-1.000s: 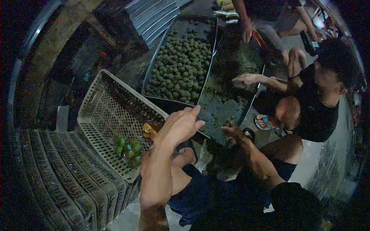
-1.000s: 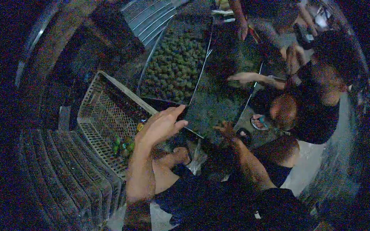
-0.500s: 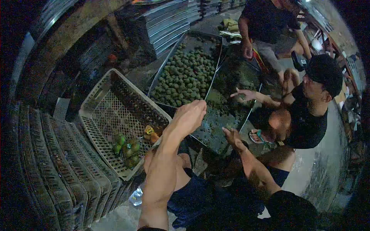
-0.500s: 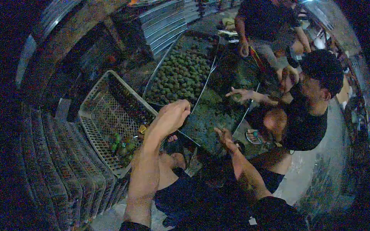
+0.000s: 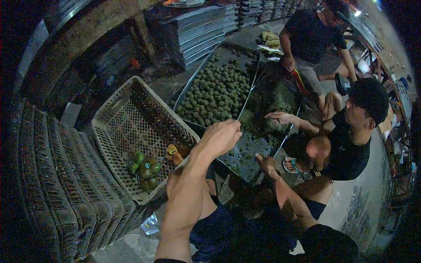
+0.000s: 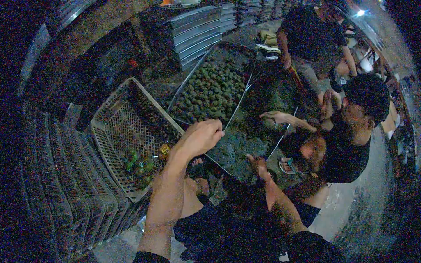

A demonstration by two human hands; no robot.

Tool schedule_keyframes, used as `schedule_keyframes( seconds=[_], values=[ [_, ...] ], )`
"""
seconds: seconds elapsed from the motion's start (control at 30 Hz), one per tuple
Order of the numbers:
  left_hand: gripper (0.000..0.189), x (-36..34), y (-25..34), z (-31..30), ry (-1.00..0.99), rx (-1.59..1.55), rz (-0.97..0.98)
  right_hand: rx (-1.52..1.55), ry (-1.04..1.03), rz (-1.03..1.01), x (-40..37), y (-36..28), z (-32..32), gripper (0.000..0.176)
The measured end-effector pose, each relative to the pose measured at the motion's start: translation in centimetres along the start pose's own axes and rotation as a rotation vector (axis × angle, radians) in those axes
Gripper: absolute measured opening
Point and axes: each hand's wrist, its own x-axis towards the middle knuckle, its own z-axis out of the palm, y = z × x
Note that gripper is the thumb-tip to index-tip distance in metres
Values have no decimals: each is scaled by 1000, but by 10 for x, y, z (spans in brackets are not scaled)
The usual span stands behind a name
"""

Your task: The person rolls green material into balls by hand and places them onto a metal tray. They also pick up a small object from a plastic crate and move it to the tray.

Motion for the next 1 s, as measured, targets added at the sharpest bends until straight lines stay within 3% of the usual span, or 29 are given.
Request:
schedule_keyframes(
  seconds=[0.23,0.3,0.53,0.7,0.83,0.9,0.93,1.0],
  values=[
    [25,-2,-6,5,-47,42,-26,39,-76,37,1,-8,-6,41],
    [29,-2,-3,3,-146,72,-95,33,-70,39,3,-9,-6,41],
    [44,0,10,-6,-281,51,-206,-3,39,-14,1,-17,-8,43],
    [46,4,4,4,-291,108,-168,15,1,-15,-9,-33,-20,45],
    [46,7,7,3,-343,131,-194,43,137,-21,-7,-30,-17,43],
    [46,8,7,6,-334,132,-176,334,60,-206,-4,-16,-13,46],
    [46,8,6,7,-322,136,-160,336,63,-206,-3,-11,-13,46],
    [46,8,8,7,-322,132,-156,247,289,-342,-1,-5,-9,38]
  ],
)
